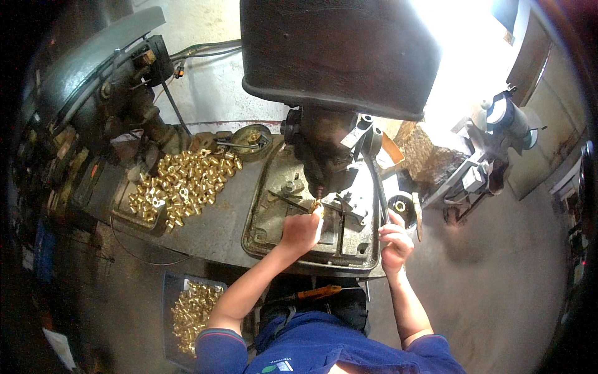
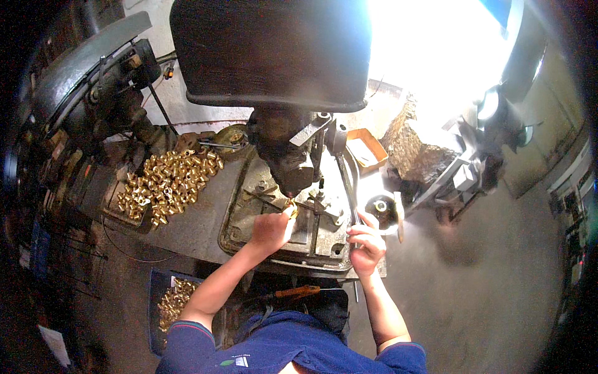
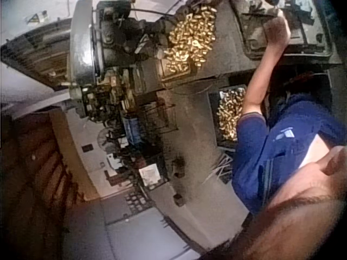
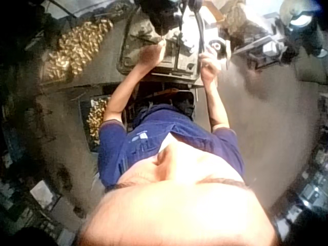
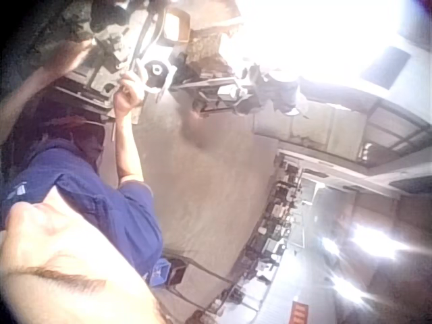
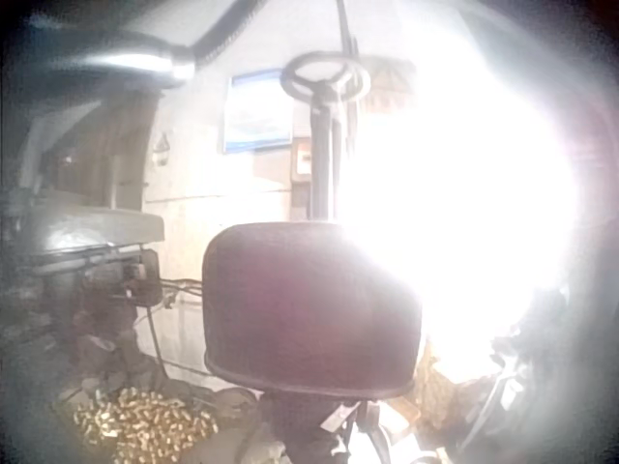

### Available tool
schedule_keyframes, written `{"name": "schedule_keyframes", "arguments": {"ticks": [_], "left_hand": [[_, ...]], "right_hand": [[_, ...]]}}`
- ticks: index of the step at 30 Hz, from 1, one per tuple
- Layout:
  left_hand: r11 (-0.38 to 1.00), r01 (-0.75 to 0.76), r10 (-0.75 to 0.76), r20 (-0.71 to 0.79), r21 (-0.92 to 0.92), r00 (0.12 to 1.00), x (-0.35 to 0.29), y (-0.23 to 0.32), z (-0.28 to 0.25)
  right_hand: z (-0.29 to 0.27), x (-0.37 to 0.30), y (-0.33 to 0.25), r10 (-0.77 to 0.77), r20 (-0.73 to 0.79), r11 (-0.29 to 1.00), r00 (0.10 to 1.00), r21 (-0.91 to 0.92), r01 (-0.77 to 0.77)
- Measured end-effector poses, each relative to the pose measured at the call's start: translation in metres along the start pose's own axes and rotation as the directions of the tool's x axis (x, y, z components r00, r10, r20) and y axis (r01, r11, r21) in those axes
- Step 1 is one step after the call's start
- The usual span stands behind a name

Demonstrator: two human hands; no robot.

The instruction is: The person operates a manual press machine to process brass-colored metal casings. They repeatedly pick up a casing, place it into the press, pull the lever to activate the press, and then remove the processed casing, placing it into a container.

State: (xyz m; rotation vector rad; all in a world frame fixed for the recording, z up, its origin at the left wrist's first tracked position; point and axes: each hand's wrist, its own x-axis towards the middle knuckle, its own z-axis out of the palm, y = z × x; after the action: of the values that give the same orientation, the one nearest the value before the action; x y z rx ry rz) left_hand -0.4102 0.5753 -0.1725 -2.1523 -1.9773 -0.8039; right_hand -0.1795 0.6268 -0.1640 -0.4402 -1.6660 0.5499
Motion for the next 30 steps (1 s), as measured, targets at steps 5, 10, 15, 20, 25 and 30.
{"name": "schedule_keyframes", "arguments": {"ticks": [5,10,15,20,25,30], "left_hand": [[0.997,-0.075,0.074,-0.046,-0.014,0.996,0.000,-0.002,-0.003],[0.995,-0.100,0.099,-0.080,-0.019,0.992,-0.001,-0.007,0.001],[0.994,-0.111,0.109,-0.078,-0.019,0.991,0.000,-0.007,0.001],[0.997,-0.083,0.083,-0.070,-0.003,0.994,-0.002,-0.007,0.004],[0.994,-0.099,0.103,-0.095,0.044,0.990,-0.004,-0.009,0.007],[0.991,-0.109,0.120,-0.155,0.076,0.981,-0.005,-0.010,0.010]], "right_hand": [[-0.002,0.008,-0.015,0.056,0.025,0.998,0.998,0.032,-0.057],[-0.007,0.025,-0.043,0.053,0.083,0.998,0.995,0.042,-0.056],[-0.007,0.039,-0.062,0.062,0.054,0.998,0.997,0.016,-0.063],[-0.009,0.047,-0.068,0.003,0.067,0.998,0.998,-0.063,0.001],[-0.011,0.051,-0.069,-0.132,0.082,0.983,0.988,-0.115,0.141],[-0.016,0.051,-0.074,-0.232,0.141,0.872,0.963,-0.409,0.270]]}}
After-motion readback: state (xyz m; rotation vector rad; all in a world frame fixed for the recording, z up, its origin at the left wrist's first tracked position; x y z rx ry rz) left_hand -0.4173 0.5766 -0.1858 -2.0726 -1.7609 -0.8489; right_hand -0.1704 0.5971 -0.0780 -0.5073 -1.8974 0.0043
